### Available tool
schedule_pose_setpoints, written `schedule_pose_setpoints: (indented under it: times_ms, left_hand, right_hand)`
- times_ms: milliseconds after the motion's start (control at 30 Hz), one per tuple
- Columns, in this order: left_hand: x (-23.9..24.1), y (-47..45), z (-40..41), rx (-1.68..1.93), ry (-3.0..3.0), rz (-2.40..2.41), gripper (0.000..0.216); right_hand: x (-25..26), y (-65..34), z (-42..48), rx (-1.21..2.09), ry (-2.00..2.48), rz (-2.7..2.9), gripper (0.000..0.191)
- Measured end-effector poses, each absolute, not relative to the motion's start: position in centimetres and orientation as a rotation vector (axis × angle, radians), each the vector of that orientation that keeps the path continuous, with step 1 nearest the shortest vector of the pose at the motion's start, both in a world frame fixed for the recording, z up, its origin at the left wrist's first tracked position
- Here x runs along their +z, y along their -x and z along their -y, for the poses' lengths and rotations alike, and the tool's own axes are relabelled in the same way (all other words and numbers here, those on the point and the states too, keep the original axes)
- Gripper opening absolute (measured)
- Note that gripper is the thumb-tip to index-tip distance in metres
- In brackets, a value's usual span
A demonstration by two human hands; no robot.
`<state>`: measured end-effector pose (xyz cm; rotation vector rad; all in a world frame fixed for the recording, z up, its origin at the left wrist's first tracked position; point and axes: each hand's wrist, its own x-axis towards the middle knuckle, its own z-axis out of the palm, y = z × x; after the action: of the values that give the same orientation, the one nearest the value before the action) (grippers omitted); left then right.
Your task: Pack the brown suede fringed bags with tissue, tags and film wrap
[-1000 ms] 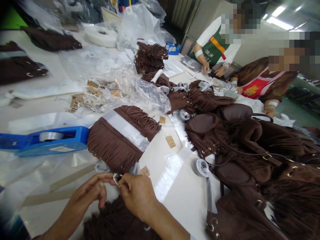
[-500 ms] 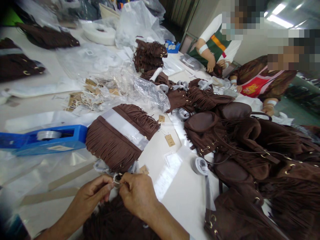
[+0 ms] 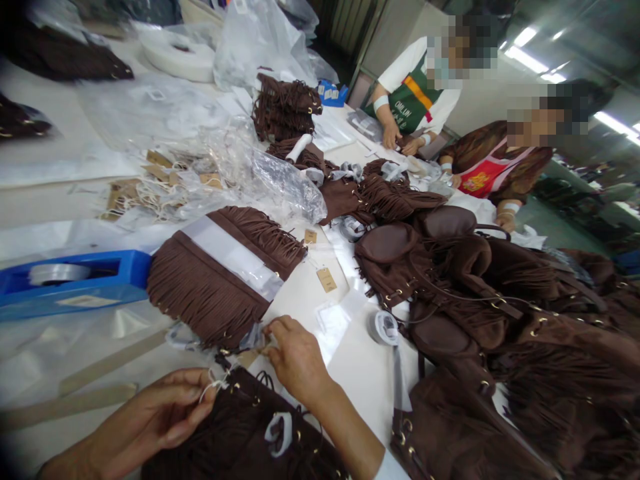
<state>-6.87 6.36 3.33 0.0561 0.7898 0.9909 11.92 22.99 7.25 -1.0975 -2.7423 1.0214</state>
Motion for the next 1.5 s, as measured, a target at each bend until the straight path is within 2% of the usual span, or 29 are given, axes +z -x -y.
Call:
schedule_pose_setpoints:
  times_ms: [133,233,333,500,633,833,900,1000,1233,1333,1433,1500]
  left_hand:
    - [2.8,7.3,-5.9,0.94,-0.126,-0.814,0.023]
    - [2.3,7.7,-5.6,0.896,-0.178,-0.856,0.043]
    - [2.2,7.9,-5.6,0.874,-0.187,-0.899,0.065]
    - [2.0,7.5,-6.2,0.868,-0.378,-0.999,0.075]
    - [1.5,6.9,-6.5,0.952,-0.434,-1.153,0.067]
    - [2.1,5.9,-6.8,1.012,-0.434,-1.264,0.064]
    - [2.3,5.5,-6.7,1.019,-0.479,-1.308,0.062]
    - [2.1,5.0,-6.4,1.044,-0.558,-1.349,0.057]
    - [2.3,4.8,-5.8,1.149,-0.862,-1.575,0.041]
    - [2.8,4.9,-5.9,1.173,-0.93,-1.643,0.034]
    - [3.2,5.0,-6.1,1.082,-1.04,-1.726,0.02]
    - [3.4,5.1,-6.2,1.02,-1.129,-1.783,0.02]
  right_hand:
    - [5.6,-11.5,-22.7,0.995,1.031,2.813,0.038]
    - [4.5,-10.9,-21.9,0.914,1.132,2.828,0.043]
    - [3.8,-10.4,-21.5,0.808,1.209,2.862,0.04]
    - [4.2,-10.3,-21.7,0.804,1.378,2.829,0.024]
    - [4.6,-11.6,-22.2,1.038,1.548,2.636,0.011]
    - [4.6,-14.1,-21.8,1.591,1.529,2.254,0.01]
    - [5.6,-14.2,-21.4,1.612,1.413,2.221,0.008]
    - [7.9,-13.5,-20.7,1.46,1.181,2.366,0.005]
    - [10.4,-10.2,-19.6,1.287,0.688,2.7,0.025]
    - [10.4,-9.5,-19.4,1.36,0.655,2.685,0.029]
    - [10.4,-9.4,-19.5,1.566,0.666,2.548,0.033]
    - [10.4,-9.3,-19.5,1.703,0.726,2.467,0.028]
